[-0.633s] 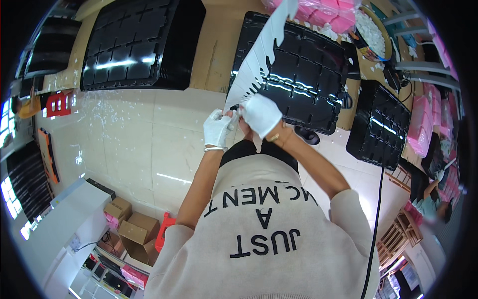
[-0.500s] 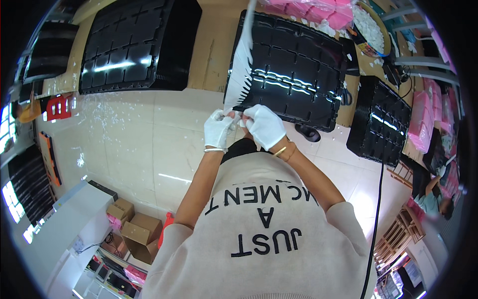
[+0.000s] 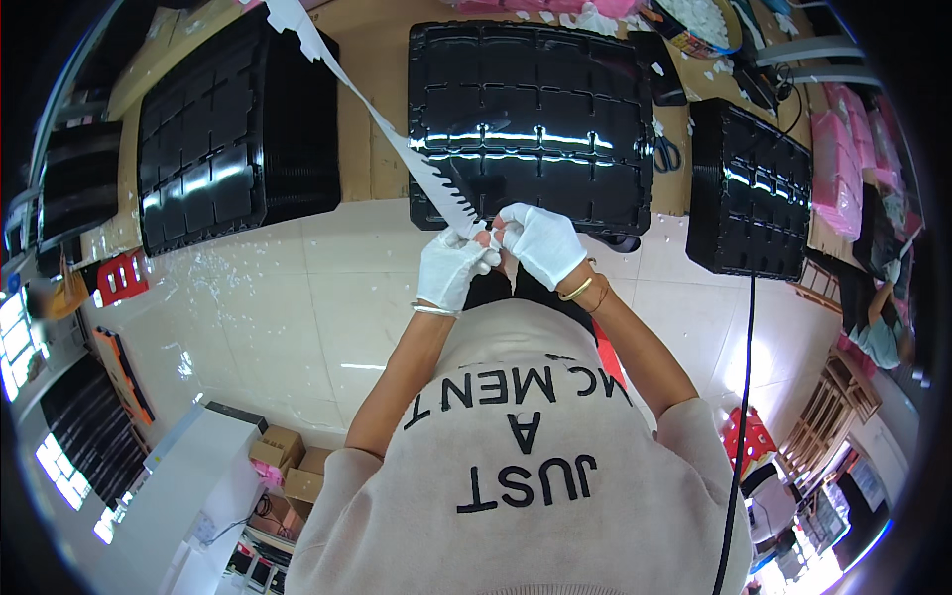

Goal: The person packages pink foam products into black containers by hand, using white dividers to separate the items.

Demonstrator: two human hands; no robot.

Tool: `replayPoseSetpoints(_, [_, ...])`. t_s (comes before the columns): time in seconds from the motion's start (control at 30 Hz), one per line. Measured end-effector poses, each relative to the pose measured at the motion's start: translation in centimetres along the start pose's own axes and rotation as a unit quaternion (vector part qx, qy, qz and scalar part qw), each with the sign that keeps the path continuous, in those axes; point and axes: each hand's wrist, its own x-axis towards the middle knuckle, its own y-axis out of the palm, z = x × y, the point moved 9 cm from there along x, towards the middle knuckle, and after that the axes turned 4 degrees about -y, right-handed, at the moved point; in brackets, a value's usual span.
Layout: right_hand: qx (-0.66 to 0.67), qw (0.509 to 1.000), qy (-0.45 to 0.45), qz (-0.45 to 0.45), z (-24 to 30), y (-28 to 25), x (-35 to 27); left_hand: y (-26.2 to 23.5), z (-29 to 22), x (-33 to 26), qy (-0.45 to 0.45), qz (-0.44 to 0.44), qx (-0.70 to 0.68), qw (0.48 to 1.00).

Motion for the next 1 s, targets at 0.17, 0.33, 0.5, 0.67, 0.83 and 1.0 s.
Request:
replayPoseSetpoints(0.17, [-0.042, 0.999, -0.012, 0.005, -0.3, -1.5, -0.1, 2.2, -1.9, -0.6, -0.011, -0.011, -0.006, 1.000])
replayPoseSetpoints(0.33, [-0.031, 0.999, -0.012, -0.030, 0.6, -5.0, -1.2, 1.1, -2.7, -0.4, 0.012, -0.080, 0.079, 0.994])
replayPoseSetpoints(0.5, [-0.194, 0.980, 0.028, 0.033, -4.4, -12.3, -2.5, -5.5, 0.2, 0.2, 0.061, -0.137, 0.199, 0.968])
replayPoseSetpoints(0.67, [-0.306, 0.943, 0.071, 0.108, -7.9, -14.1, -2.3, -7.7, 1.3, -0.3, 0.018, -0.176, 0.284, 0.943])
replayPoseSetpoints(0.83, [-0.385, 0.915, 0.049, 0.110, -10.3, -13.5, -1.4, -6.6, 2.5, 0.5, 0.045, -0.134, 0.260, 0.955])
replayPoseSetpoints(1.0, [-0.409, 0.904, 0.045, 0.113, -11.1, -12.8, -0.7, -4.4, 2.8, 1.1, 0.007, -0.108, 0.278, 0.955])
